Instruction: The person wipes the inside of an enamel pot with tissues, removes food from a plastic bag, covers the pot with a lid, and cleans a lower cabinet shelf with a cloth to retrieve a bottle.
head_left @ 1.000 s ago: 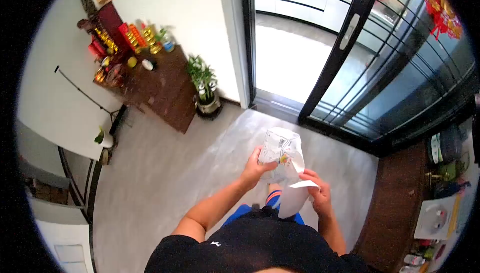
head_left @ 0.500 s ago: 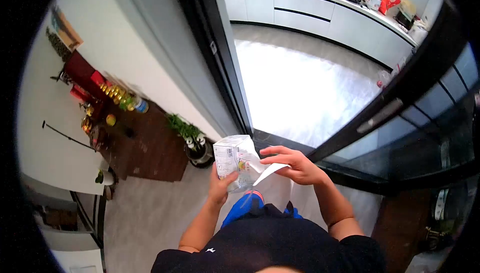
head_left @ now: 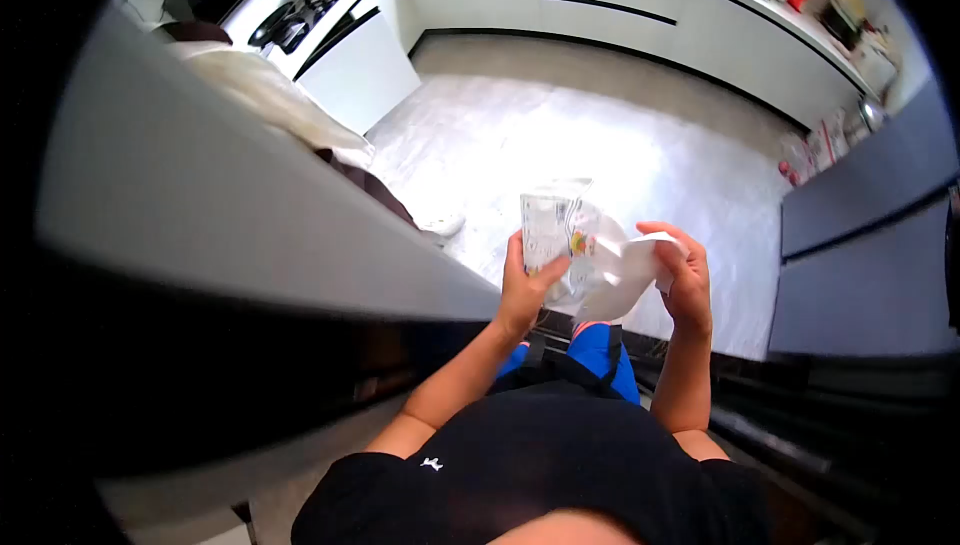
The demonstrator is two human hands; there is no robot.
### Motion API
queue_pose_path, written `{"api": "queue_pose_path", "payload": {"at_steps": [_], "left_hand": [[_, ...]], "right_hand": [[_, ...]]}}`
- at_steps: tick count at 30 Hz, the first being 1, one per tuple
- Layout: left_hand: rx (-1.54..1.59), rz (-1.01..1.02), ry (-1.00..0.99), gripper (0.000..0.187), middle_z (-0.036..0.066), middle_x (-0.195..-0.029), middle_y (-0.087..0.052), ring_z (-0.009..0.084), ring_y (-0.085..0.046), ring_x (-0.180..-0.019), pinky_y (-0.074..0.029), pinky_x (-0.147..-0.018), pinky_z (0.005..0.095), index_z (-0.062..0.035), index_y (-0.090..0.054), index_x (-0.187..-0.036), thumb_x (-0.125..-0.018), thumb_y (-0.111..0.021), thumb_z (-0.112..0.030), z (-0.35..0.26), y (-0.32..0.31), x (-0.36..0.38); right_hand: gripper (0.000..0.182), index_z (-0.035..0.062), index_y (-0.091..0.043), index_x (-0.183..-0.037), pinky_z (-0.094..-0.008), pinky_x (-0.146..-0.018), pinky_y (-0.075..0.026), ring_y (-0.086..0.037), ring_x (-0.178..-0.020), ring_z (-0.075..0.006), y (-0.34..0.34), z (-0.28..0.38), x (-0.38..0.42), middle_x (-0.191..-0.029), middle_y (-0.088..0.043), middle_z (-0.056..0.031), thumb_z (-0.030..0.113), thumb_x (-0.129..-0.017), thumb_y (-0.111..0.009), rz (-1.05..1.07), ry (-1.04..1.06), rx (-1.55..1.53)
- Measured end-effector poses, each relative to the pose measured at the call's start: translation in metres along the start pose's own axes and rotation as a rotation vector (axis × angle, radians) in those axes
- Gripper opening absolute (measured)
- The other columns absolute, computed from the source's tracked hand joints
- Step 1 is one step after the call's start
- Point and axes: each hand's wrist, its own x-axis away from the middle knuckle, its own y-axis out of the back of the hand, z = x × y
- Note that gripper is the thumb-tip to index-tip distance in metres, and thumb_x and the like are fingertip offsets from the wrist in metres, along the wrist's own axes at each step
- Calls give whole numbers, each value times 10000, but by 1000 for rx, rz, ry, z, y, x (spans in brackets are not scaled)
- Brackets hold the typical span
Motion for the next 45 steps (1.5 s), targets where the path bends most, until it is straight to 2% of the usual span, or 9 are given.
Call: {"api": "queue_pose_path", "payload": {"at_steps": [1, 5, 7, 16, 19, 25, 31, 38, 45], "left_hand": [[-33, -42, -98, 615, 116, -1123, -549, 192, -557, -1018, -452, -893, 321, -11, -343, -1284, -775, -690, -20, 38, -30, 67], [-71, -254, -71, 629, 115, -1159, -544, 191, -550, -1047, -440, -905, 316, -8, -333, -1307, -780, -677, -11, 56, -49, 60], [-125, -382, -105, 632, 107, -1155, -547, 190, -551, -1043, -436, -910, 312, -9, -340, -1306, -774, -682, -21, 60, -62, 73], [418, -915, -294, 496, 97, -1119, -597, 214, -592, -1015, -479, -889, 362, -2, -488, -1224, -758, -656, 4, 29, -113, 27], [447, -1037, -417, 440, 108, -1141, -594, 224, -589, -1033, -473, -904, 369, 23, -485, -1225, -797, -590, 22, 12, -67, -25], [597, -953, -533, 437, 110, -1220, -559, 269, -535, -1139, -428, -967, 423, 14, -444, -1287, -863, -525, -53, -49, 62, -145], [424, -589, -327, 381, 106, -1084, -631, 227, -624, -985, -498, -886, 387, 3, -532, -1170, -805, -629, -51, -132, 136, -313], [376, -304, -308, 565, 84, -1156, -575, 156, -537, -1070, -425, -945, 300, 0, -415, -1291, -820, -703, -122, -209, 168, -473], [293, -643, -348, 462, 67, -1203, -556, 160, -532, -1091, -423, -953, 331, -22, -428, -1298, -885, -615, -111, -276, 295, -520]], "right_hand": [[379, -59, -572, -1145, -247, -729, -437, -534, -794, -124, 44, -7, 52, -917, -583, -54, 152, -832, -541, 82, 18, -151], [668, -67, -501, -1223, -233, -677, -457, -553, -767, -136, 76, -13, -66, -893, -567, -47, 25, -563, -459, 255, -184, -321], [693, -40, -497, -1243, -233, -689, -461, -562, -784, -142, 75, -23, -106, -894, -570, -52, 8, -552, -468, 411, -327, -258], [161, 24, -578, -974, -250, -714, -435, -547, -831, -100, 27, -32, -235, -878, -588, -14, -8, -816, -569, 947, -461, 121], [136, 33, -575, -984, -241, -696, -430, -523, -800, -86, -1, -76, -279, -842, -573, 7, 9, -853, -549, 1009, -279, 249], [165, 33, -586, -983, -248, -675, -411, -477, -766, -74, -9, -126, -400, -813, -540, 29, 58, -842, -504, 846, -212, 486], [273, 12, -584, -998, -273, -783, -422, -524, -844, -115, -53, -97, -535, -885, -591, -27, 263, -897, -549, 623, -366, 474], [576, -16, -427, -1286, -326, -942, -414, -542, -1081, -201, -153, -140, -645, -1208, -540, -109, 247, -825, -652, 918, -565, 271], [752, 13, -294, -1386, -341, -957, -433, -520, -1141, -200, -347, -204, -787, -1257, -504, -85, 75, -762, -709, 1247, -830, -119]]}}
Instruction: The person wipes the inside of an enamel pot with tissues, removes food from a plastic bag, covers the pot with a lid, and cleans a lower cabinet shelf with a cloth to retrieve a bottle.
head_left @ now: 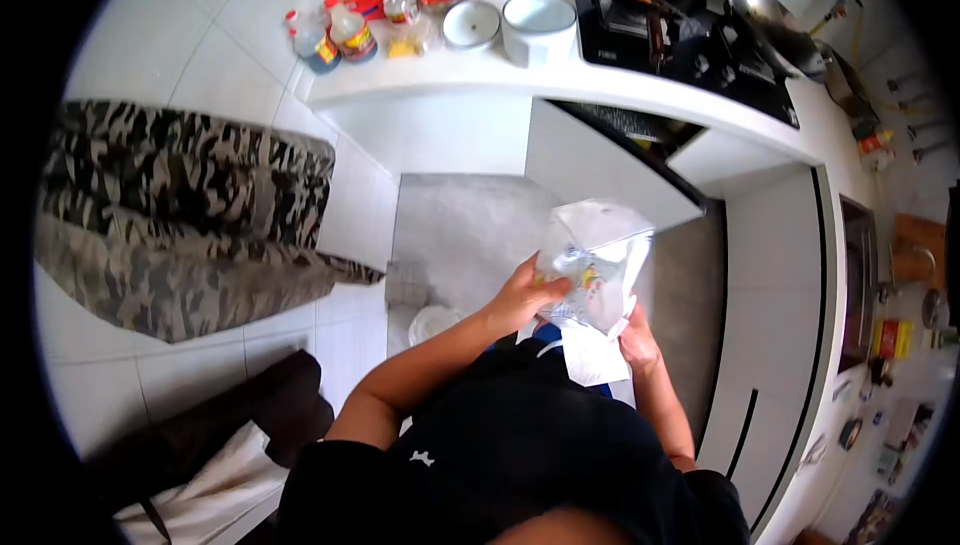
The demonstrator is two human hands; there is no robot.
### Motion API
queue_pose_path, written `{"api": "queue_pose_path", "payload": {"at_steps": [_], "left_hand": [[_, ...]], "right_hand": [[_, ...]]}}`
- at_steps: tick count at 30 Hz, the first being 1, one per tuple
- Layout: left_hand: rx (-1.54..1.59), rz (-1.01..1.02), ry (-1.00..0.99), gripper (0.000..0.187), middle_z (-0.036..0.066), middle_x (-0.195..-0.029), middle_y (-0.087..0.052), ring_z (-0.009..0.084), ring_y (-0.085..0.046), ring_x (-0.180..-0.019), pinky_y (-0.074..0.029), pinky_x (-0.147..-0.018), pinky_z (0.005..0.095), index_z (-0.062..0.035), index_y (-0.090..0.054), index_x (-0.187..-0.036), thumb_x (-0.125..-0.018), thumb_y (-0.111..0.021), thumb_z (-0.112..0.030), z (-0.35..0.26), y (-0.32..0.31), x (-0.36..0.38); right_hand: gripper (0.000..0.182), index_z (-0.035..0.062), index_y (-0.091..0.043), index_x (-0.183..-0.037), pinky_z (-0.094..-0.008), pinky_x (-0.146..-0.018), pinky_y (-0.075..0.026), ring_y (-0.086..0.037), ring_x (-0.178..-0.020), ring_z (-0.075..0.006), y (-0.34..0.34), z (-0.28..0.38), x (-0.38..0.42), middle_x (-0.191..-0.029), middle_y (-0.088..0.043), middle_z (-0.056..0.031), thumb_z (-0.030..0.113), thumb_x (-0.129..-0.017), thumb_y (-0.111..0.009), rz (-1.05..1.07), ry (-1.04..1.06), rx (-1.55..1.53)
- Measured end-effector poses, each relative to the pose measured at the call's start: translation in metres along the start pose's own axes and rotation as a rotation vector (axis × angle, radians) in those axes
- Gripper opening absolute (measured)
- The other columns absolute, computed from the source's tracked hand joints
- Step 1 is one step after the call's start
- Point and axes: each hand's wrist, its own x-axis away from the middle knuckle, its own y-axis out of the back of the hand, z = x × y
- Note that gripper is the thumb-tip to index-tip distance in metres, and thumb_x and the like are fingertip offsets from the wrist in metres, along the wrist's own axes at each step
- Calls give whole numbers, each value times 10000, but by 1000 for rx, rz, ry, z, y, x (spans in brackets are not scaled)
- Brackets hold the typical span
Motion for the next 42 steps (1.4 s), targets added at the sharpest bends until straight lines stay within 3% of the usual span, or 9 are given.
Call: {"api": "queue_pose_path", "payload": {"at_steps": [6, 13, 21, 26, 30, 34, 36, 38, 42], "left_hand": [[-67, -60, -153, 503, 64, -1223, -524, 148, -498, -1116, -414, -953, 316, -22, -384, -1321, -897, -616, -161, -47, 15, -76], [-525, -416, -90, 675, 123, -1242, -528, 224, -503, -1140, -383, -981, 399, -60, -369, -1341, -789, -720, -224, -64, 102, -118], [-594, -504, -144, 505, 149, -1096, -599, 200, -580, -1012, -487, -848, 307, -6, -493, -1218, -787, -711, -154, -125, 247, -189], [-826, -450, -257, 710, 210, -1243, -488, 291, -491, -1162, -422, -951, 395, -25, -414, -1292, -715, -781, -215, -214, 254, -267], [-1105, -318, -603, 995, 241, -1404, -294, 365, -317, -1311, -312, -1052, 460, -82, -282, -1379, -592, -868, -242, -253, 230, -310], [-1106, -306, -645, 1104, 251, -1447, -189, 437, -256, -1324, -303, -1059, 478, -101, -277, -1382, -490, -908, -252, -255, 217, -341], [-1136, -297, -625, 1130, 257, -1456, -162, 450, -249, -1323, -308, -1057, 481, -107, -279, -1379, -461, -919, -254, -253, 217, -350], [-1139, -294, -632, 1050, 277, -1437, -199, 452, -282, -1306, -327, -1043, 476, -87, -334, -1301, -446, -920, -256, -251, 217, -352], [-1096, -291, -731, 766, 296, -1399, -273, 456, -324, -1280, -345, -1023, 471, -61, -481, -1051, -455, -912, -276, -241, 230, -358]], "right_hand": [[583, 33, -394, -1286, -318, -899, -472, -568, -1028, -165, 3, 88, -148, -1137, -563, -58, 31, -783, -688, 110, -150, -9], [370, 7, -481, -1203, -328, -825, -501, -595, -966, -176, 41, 93, -240, -1118, -588, -82, 43, -857, -607, -346, -23, -28], [422, 8, -436, -1269, -344, -872, -484, -565, -1059, -218, 67, 108, -369, -1191, -554, -104, 157, -905, -590, -512, 355, -36], [565, 35, -387, -1328, -366, -963, -407, -517, -1136, -228, 31, 114, -385, -1263, -510, -103, 387, -915, -546, -776, 353, -172], [487, 30, -361, -1362, -383, -1075, -297, -434, -1246, -245, -38, 108, -360, -1315, -476, -105, 116, -886, -420, -589, 251, -375], [528, -20, -379, -1334, -321, -965, -416, -507, -1167, -237, -99, 153, -381, -1313, -466, -128, -110, -827, -492, -737, 377, 341], [455, -6, -497, -1236, -307, -875, -474, -567, -1079, -253, -100, 172, -400, -1231, -533, -130, -119, -796, -523, -778, 644, 878], [402, 19, -598, -1107, -330, -854, -485, -579, -1041, -271, -104, 201, -434, -1090, -596, -122, -109, -727, -570, -661, 938, 1585], [244, 75, -664, -902, -372, -757, -514, -611, -891, -246, -110, 211, -511, -977, -624, -91, 75, -661, -631, -65, 1037, 2130]]}}
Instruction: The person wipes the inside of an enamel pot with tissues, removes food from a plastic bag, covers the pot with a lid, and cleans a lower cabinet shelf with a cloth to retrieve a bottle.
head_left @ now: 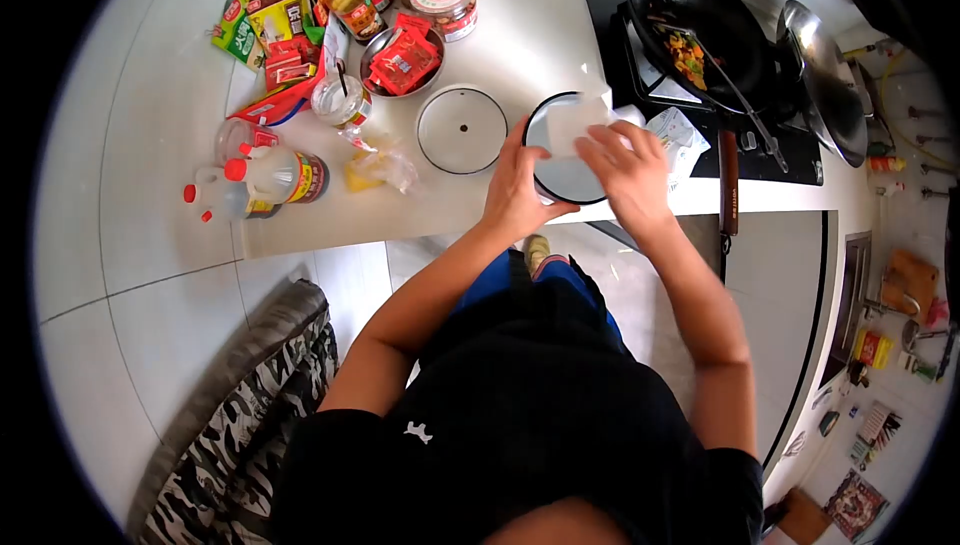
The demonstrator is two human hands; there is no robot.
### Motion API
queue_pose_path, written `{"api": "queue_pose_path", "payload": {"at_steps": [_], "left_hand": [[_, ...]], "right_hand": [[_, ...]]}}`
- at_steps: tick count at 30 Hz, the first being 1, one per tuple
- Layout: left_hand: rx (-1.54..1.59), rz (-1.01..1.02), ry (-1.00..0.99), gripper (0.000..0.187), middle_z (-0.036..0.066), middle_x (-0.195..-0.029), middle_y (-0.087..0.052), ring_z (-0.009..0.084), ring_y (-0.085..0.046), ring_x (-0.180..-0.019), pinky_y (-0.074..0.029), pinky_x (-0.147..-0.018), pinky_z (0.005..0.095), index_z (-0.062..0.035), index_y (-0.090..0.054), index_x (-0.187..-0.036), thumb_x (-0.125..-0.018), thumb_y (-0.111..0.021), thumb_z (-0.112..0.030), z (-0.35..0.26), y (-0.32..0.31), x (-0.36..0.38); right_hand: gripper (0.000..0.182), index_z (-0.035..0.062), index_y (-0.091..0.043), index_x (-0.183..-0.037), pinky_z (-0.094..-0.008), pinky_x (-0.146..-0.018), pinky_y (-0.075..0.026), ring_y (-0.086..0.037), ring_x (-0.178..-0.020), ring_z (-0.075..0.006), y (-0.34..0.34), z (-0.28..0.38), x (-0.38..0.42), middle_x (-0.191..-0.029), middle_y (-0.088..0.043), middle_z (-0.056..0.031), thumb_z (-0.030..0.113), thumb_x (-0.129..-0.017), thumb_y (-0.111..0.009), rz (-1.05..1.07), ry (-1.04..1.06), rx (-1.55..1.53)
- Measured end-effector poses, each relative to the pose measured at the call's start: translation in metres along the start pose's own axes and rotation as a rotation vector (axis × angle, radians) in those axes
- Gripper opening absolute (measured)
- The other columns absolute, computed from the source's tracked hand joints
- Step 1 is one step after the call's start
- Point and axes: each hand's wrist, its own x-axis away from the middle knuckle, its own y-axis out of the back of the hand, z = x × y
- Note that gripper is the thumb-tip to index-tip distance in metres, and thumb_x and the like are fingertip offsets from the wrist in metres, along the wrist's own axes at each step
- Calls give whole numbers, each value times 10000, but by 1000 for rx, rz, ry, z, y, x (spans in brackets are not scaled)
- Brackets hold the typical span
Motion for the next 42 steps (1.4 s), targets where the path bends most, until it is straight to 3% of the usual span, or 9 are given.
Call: {"api": "queue_pose_path", "payload": {"at_steps": [7, 13, 16, 19, 22, 30, 35, 39, 42], "left_hand": [[1, 31, -23, 490, 283, -1409, -299, 444, -386, -1247, -388, -987, 461, -58, -524, -671, -467, -903, -290, 3, 6, -2], [-38, 42, 4, 488, 270, -1401, -323, 409, -406, -1247, -402, -981, 426, -65, -530, -680, -464, -904, -291, 0, 8, -4], [-37, 73, 52, 478, 255, -1403, -330, 386, -409, -1254, -418, -970, 405, -64, -541, -693, -470, -902, -284, -1, 8, -5], [-39, 81, 70, 469, 229, -1406, -338, 370, -417, -1254, -437, -953, 396, -61, -554, -707, -476, -900, -278, -7, 11, -7], [-59, 79, 78, 466, 206, -1407, -345, 364, -429, -1245, -448, -942, 396, -58, -562, -722, -478, -898, -272, -13, 10, -8], [-17, 69, 123, 487, 207, -1405, -347, 347, -458, -1217, -476, -881, 386, -51, -525, -703, -454, -905, -226, -15, 6, -3], [-17, 45, 106, 538, 206, -1396, -355, 348, -502, -1159, -473, -877, 379, -62, -505, -774, -448, -909, -200, -8, 1, 1], [-9, 13, 166, 893, 231, -1366, -387, 359, -528, -1130, -468, -902, 376, -49, -397, -1146, -438, -920, -202, -13, -1, -3], [40, 61, 312, 1227, 247, -1371, -381, 369, -512, -1165, -452, -947, 381, -26, -187, -1376, -423, -933, -227, -23, 3, -8]], "right_hand": [[322, -16, -651, -1030, -427, -815, -532, -574, -1079, -377, -127, -28, -2, -1227, -496, -243, 4, -709, -646, 1052, -82, -126], [266, 26, -634, -1012, -407, -870, -494, -561, -1106, -316, -163, -26, 5, -1193, -537, -190, 140, -773, -606, 715, 302, -164], [244, 73, -641, -964, -355, -810, -495, -569, -1096, -242, -99, -15, -38, -1115, -590, -139, 225, -779, -595, 802, 793, 324], [215, 97, -677, -902, -316, -665, -493, -617, -992, -211, -93, -22, -32, -996, -651, -85, 233, -742, -634, 694, 709, 443], [194, 105, -702, -838, -342, -552, -487, -653, -857, -216, -87, -8, -24, -895, -678, -50, 233, -697, -669, 948, 325, 713], [331, 55, -653, -1052, -352, -794, -495, -616, -942, -301, -105, -29, -19, -1021, -641, -147, 79, -722, -656, 1507, -56, -468], [376, 17, -591, -1095, -388, -903, -450, -578, -1068, -326, -142, -20, -7, -1104, -615, -179, 133, -742, -648, 822, -898, -685], [366, -20, -609, -1064, -387, -815, -497, -644, -964, -320, -187, 10, -6, -1019, -654, -178, 182, -762, -654, 318, -1342, -635], [281, 33, -611, -1076, -410, -852, -453, -589, -1015, -300, -148, 16, -28, -1065, -624, -172, 121, -815, -558, 616, -1422, -1022]]}}
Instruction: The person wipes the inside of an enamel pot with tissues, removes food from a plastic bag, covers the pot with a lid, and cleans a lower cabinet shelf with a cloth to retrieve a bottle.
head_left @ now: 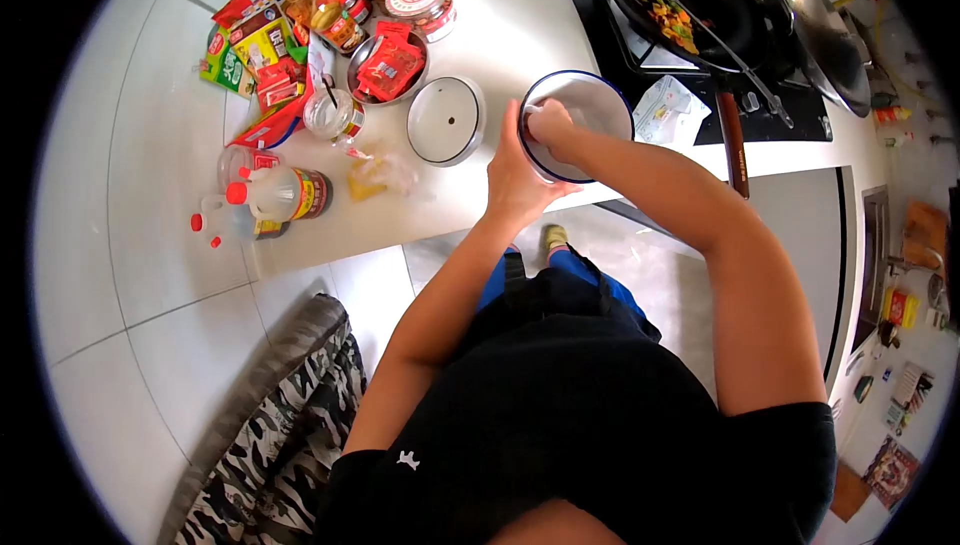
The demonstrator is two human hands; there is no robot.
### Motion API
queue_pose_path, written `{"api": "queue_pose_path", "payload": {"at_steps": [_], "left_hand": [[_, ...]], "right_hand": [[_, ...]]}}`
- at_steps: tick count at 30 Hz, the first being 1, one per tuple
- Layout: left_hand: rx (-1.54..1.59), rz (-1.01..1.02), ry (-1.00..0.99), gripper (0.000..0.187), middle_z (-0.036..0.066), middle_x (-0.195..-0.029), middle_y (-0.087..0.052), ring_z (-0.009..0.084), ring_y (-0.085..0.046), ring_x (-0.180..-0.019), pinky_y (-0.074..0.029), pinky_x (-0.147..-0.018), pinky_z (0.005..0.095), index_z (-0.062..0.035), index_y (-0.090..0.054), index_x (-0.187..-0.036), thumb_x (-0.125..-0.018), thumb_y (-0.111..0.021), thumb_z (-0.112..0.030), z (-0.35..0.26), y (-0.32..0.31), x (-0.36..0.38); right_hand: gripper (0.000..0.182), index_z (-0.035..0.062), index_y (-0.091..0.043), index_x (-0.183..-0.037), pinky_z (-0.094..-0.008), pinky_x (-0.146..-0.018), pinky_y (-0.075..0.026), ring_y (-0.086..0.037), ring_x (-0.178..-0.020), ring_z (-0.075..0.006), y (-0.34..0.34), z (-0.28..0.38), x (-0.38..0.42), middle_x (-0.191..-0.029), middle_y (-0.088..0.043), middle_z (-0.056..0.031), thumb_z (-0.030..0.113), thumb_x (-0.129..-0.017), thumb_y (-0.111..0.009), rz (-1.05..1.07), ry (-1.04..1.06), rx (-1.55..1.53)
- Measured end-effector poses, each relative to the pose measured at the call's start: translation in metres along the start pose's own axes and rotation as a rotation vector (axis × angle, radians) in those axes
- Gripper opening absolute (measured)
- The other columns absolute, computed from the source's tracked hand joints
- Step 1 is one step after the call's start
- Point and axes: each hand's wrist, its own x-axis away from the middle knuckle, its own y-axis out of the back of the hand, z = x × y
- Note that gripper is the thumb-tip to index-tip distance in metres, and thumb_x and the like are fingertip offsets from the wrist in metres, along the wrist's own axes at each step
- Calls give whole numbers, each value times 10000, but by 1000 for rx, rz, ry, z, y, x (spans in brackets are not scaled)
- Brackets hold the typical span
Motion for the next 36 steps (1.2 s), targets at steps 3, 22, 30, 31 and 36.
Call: {"api": "queue_pose_path", "payload": {"at_steps": [3, 22, 30, 31, 36], "left_hand": [[30, 4, 23, 1332, 246, -1374, -374, 355, -489, -1192, -423, -983, 383, 1, -90, -1433, -427, -933, -227, -1, -1, 1], [-109, -54, -274, 581, 257, -1366, -361, 422, -456, -1201, -444, -919, 406, -120, -422, -813, -496, -901, -203, 14, -5, 0], [-78, -57, -242, 567, 263, -1374, -360, 427, -479, -1180, -455, -900, 400, -114, -419, -774, -489, -901, -199, 10, -6, -3], [-69, -61, -246, 568, 263, -1373, -361, 429, -480, -1180, -455, -899, 399, -113, -418, -774, -488, -901, -197, 11, -6, -3], [-71, -46, -217, 570, 257, -1368, -368, 424, -483, -1168, -450, -904, 402, -112, -412, -761, -480, -902, -189, 10, -5, -4]], "right_hand": [[307, 33, -620, -1083, -410, -774, -474, -600, -986, -301, 14, -3, 10, -1059, -628, -177, 128, -795, -571, 344, 255, 511], [316, 74, -626, -1094, -384, -850, -505, -589, -1038, -312, 26, -20, -15, -1127, -562, -167, 152, -789, -604, 367, 948, 1323], [260, 49, -652, -1026, -352, -770, -532, -660, -938, -263, 30, -9, -8, -1017, -664, -130, 142, -789, -605, 190, 798, 1641], [258, 53, -654, -1020, -356, -770, -530, -658, -939, -264, 29, -8, -8, -1006, -665, -136, 158, -790, -602, 308, 694, 1512], [252, 81, -673, -978, -380, -761, -520, -646, -926, -294, 28, -20, 8, -989, -653, -164, 222, -785, -595, 380, 766, 1046]]}}
